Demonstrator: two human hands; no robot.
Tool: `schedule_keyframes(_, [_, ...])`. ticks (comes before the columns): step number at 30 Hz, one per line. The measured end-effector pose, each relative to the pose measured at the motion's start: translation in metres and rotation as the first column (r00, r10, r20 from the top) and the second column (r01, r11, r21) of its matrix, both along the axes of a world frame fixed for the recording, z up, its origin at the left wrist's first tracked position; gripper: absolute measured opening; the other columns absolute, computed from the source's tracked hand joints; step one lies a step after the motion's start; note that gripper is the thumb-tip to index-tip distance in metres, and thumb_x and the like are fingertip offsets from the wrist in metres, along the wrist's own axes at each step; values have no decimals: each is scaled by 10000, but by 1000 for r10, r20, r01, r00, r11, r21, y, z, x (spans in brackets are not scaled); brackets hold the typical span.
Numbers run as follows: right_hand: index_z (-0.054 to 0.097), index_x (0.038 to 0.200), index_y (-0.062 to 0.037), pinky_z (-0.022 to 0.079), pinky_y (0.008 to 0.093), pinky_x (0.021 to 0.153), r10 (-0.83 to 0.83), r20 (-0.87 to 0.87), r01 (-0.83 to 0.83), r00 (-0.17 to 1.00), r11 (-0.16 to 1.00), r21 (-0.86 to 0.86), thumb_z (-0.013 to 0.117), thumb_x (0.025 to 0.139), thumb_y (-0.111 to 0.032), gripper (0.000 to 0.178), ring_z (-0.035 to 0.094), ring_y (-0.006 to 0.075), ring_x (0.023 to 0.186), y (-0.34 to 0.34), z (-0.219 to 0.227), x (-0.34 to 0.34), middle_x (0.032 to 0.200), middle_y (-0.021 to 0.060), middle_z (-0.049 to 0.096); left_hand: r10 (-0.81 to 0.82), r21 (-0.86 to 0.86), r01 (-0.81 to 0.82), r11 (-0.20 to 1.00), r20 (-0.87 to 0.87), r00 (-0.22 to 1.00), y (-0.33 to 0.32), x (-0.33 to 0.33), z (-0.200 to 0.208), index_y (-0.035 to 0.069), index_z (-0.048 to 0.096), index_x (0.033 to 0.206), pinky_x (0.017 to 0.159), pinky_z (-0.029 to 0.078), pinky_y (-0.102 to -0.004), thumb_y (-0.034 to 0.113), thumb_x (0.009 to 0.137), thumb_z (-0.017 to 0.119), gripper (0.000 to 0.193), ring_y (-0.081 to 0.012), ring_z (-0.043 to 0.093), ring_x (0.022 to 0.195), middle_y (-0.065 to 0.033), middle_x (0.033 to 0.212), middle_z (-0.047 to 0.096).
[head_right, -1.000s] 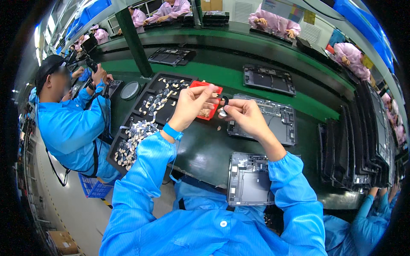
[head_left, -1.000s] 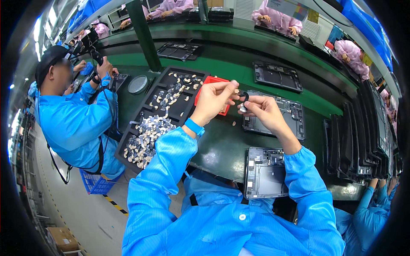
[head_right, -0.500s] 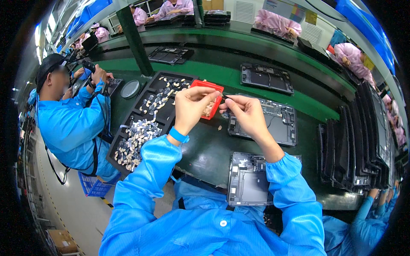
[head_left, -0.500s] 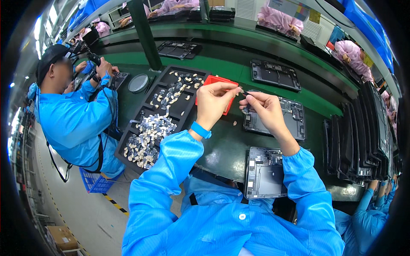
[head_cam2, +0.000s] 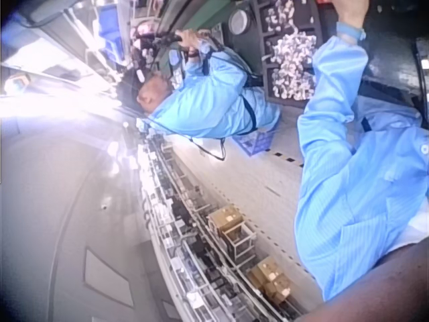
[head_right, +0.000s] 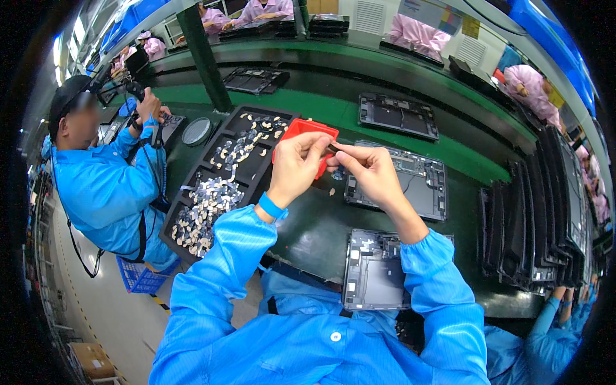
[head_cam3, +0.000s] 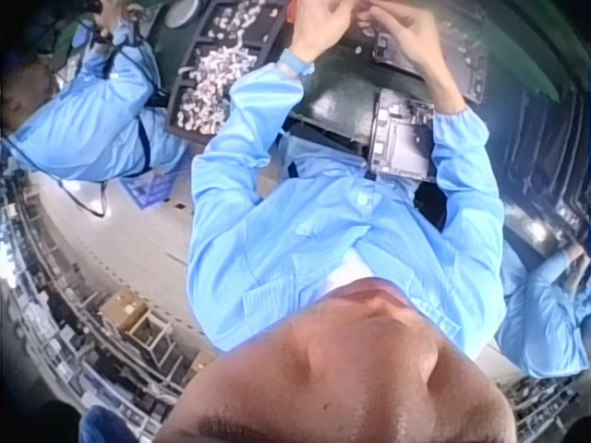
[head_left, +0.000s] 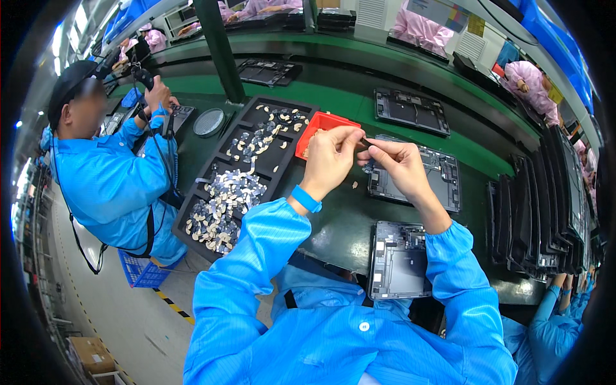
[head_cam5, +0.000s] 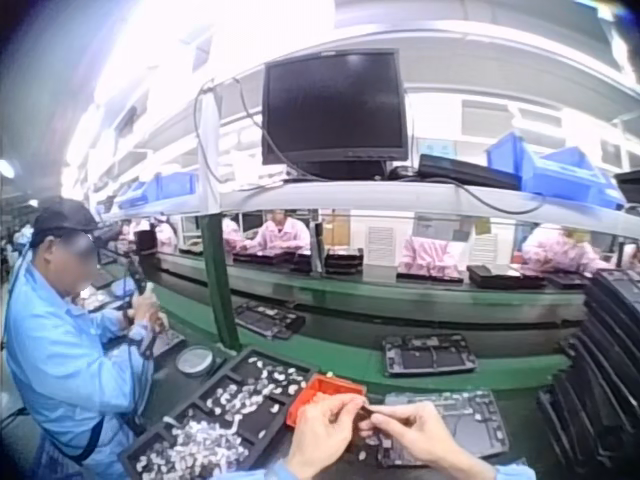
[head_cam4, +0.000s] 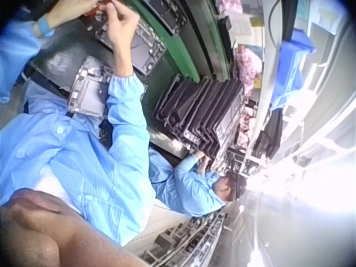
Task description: The person connects circuit boards and routes ribbon cables inside an electronic device housing by hand, attaching small connectors to link the components.
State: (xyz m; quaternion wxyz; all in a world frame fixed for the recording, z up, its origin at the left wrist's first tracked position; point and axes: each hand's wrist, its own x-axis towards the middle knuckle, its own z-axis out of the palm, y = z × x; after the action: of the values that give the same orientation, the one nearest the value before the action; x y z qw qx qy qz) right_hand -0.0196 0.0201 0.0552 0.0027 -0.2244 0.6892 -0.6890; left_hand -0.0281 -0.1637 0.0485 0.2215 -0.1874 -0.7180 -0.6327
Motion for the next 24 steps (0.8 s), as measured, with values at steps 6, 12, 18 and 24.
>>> schedule_keyframes(6, [723, 1246, -4, 575, 286, 813, -369, -167, 394, 914, 905, 158, 667, 992, -104, 278, 750, 158, 866, 2, -2, -11, 1001, 119, 790, 303, -220, -369, 903, -283, 910, -5, -40, 4, -101, 691, 880, 665, 506, -459, 240, 1037, 577, 392, -355, 695, 687, -211, 741, 700])
schedule_keyframes(12, [712, 1176, -46, 564, 417, 891, -105, -921, 766, 374, 595, 243, 716, 860, -94, 320, 718, 304, 1064, 6, 12, 8, 1165, 121, 747, -374, 306, 277, 911, 326, 868, 29, 4, 14, -60, 748, 1050, 682, 509, -252, 302, 1087, 554, 412, -58, 618, 765, -10, 857, 715])
schedule_keyframes(18, [687, 1272, 43, 546, 304, 914, -287, -254, 340, 924, 920, 197, 800, 899, -151, 435, 704, 149, 1015, 62, 9, 42, 1103, 129, 777, -505, -73, 576, 814, 401, 765, 54, 13, 10, -35, 736, 1141, 874, 519, -275, 314, 1115, 482, 432, -87, 649, 964, -49, 1009, 746])
schedule_keyframes(24, [741, 1120, 49, 566, 263, 860, -322, 105, 333, 941, 937, -107, 760, 932, -61, 219, 719, 142, 931, 121, -9, 60, 1036, 133, 771, -848, 418, 763, 494, 426, 316, 104, 6, 5, -70, 637, 1311, 981, 504, -297, 354, 1107, 503, 489, -131, 648, 1098, -77, 1198, 723])
